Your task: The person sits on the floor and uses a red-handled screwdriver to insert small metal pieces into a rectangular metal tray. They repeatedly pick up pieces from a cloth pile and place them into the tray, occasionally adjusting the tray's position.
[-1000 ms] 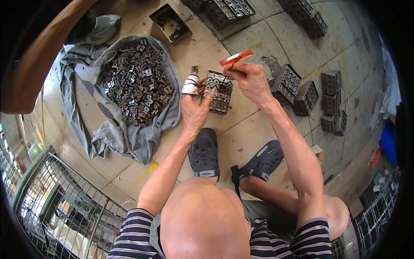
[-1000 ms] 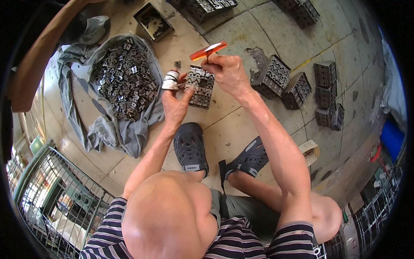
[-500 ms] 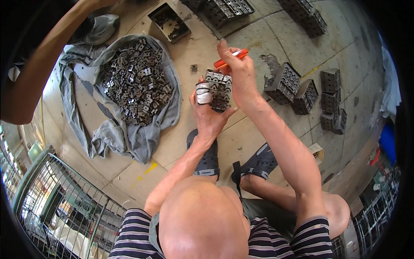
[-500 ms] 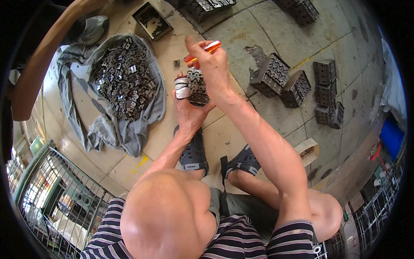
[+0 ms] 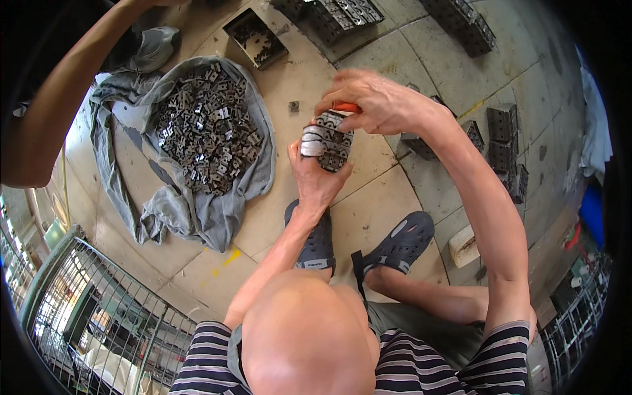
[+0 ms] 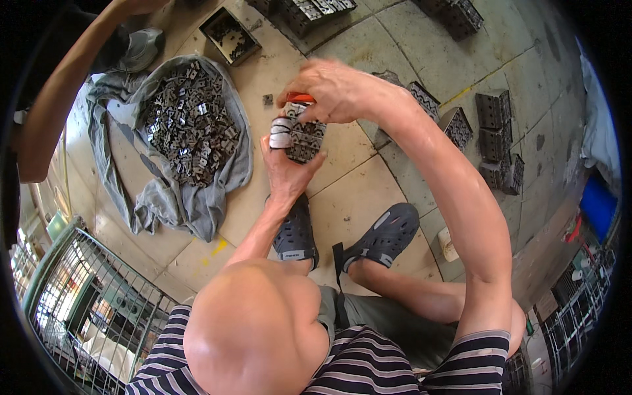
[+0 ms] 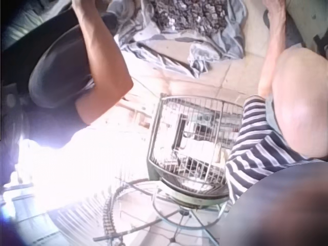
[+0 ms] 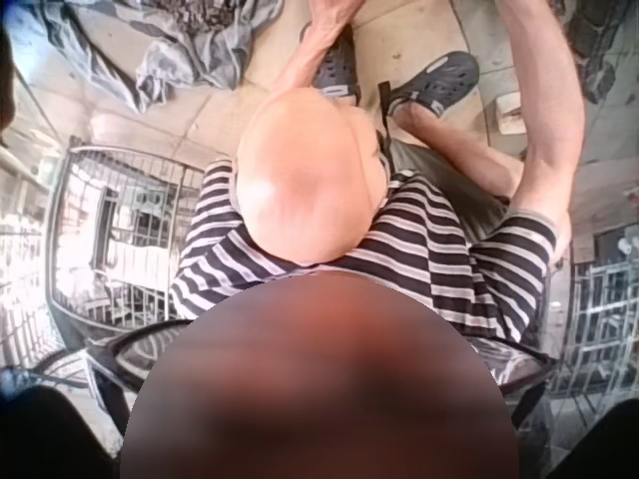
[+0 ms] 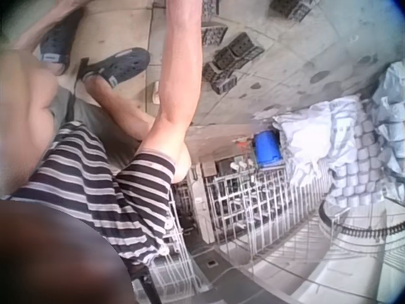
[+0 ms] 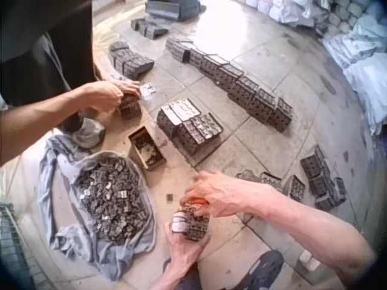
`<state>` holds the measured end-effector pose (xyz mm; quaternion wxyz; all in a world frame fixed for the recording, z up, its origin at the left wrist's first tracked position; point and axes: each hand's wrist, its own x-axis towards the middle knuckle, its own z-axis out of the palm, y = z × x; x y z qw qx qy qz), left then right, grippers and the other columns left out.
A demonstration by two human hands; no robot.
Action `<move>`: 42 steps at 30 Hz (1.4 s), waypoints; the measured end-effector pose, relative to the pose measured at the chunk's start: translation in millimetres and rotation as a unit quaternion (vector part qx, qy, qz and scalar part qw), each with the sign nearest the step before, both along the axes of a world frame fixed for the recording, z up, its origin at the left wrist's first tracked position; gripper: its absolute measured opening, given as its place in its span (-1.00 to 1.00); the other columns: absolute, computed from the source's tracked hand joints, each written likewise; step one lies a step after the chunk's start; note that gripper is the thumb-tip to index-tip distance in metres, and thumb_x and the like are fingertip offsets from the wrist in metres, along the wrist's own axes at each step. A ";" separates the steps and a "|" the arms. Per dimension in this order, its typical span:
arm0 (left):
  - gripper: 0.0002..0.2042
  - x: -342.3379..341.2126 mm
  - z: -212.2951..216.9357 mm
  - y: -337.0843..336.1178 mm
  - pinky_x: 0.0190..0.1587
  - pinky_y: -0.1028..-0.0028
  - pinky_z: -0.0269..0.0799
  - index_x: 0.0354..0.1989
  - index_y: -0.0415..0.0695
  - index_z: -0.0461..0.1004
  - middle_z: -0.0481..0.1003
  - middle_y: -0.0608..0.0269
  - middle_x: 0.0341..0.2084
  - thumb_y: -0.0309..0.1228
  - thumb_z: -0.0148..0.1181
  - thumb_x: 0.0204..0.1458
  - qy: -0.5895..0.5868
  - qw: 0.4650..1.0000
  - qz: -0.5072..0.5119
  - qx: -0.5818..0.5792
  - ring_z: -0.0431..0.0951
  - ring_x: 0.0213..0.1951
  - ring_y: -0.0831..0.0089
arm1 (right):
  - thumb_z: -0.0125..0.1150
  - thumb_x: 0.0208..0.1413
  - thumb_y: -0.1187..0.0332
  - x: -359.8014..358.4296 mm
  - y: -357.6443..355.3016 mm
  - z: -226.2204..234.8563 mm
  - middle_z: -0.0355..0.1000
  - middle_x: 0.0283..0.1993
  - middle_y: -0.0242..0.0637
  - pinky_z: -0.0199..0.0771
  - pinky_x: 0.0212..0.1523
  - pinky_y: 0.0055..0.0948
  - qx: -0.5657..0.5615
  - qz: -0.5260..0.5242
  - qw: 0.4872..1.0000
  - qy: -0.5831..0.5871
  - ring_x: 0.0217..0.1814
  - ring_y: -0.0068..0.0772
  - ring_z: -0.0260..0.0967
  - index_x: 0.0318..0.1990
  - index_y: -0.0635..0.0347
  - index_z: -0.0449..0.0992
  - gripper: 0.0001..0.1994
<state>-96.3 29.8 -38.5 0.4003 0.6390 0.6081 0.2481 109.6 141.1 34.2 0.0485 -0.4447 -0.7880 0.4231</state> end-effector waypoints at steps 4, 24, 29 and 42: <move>-0.27 -12.2 1.9 38.4 0.18 0.27 0.46 0.35 -0.19 0.41 0.48 0.02 0.17 -0.35 0.59 -0.04 0.003 0.999 -0.032 0.010 0.51 0.17 0.27 | 0.47 0.01 0.42 -15.0 -26.4 -9.6 0.46 0.30 -0.15 0.45 0.32 -0.14 0.380 -0.127 0.910 -0.109 0.32 0.01 0.43 0.21 0.08 0.54 -0.46; -0.81 5.3 -25.6 96.8 -0.19 0.52 0.59 -0.13 -0.23 0.72 0.68 0.44 -0.36 -0.57 0.49 0.07 -0.265 0.948 -0.145 -0.100 0.57 -0.30 0.69 | 0.50 0.14 0.48 -55.8 -86.1 -66.2 0.61 -0.33 -0.37 0.48 -0.27 -0.52 -0.007 -0.615 0.705 0.352 -0.31 -0.63 0.48 -0.20 0.34 0.66 -0.85; -0.55 7.9 -28.8 89.0 -0.02 0.50 0.58 0.16 -0.23 0.57 0.65 0.41 -0.15 -0.67 0.45 0.05 -0.290 0.942 -0.122 -0.115 0.58 -0.12 0.65 | 0.47 0.21 0.48 -53.5 -85.9 -65.2 0.64 -0.22 -0.47 0.53 -0.14 -0.61 0.004 -0.606 0.759 0.236 -0.26 -0.68 0.49 -0.16 0.32 0.69 -0.88; -0.40 6.6 -33.1 88.6 -0.01 0.46 0.61 0.32 -0.25 0.42 0.63 0.28 -0.08 -0.71 0.39 0.05 -0.256 0.948 -0.136 -0.134 0.65 -0.12 0.54 | 0.46 0.24 0.45 -55.9 -84.3 -61.5 0.64 -0.31 -0.44 0.53 -0.15 -0.59 -0.013 -0.606 0.726 0.325 -0.23 -0.66 0.52 -0.13 0.33 0.69 -0.86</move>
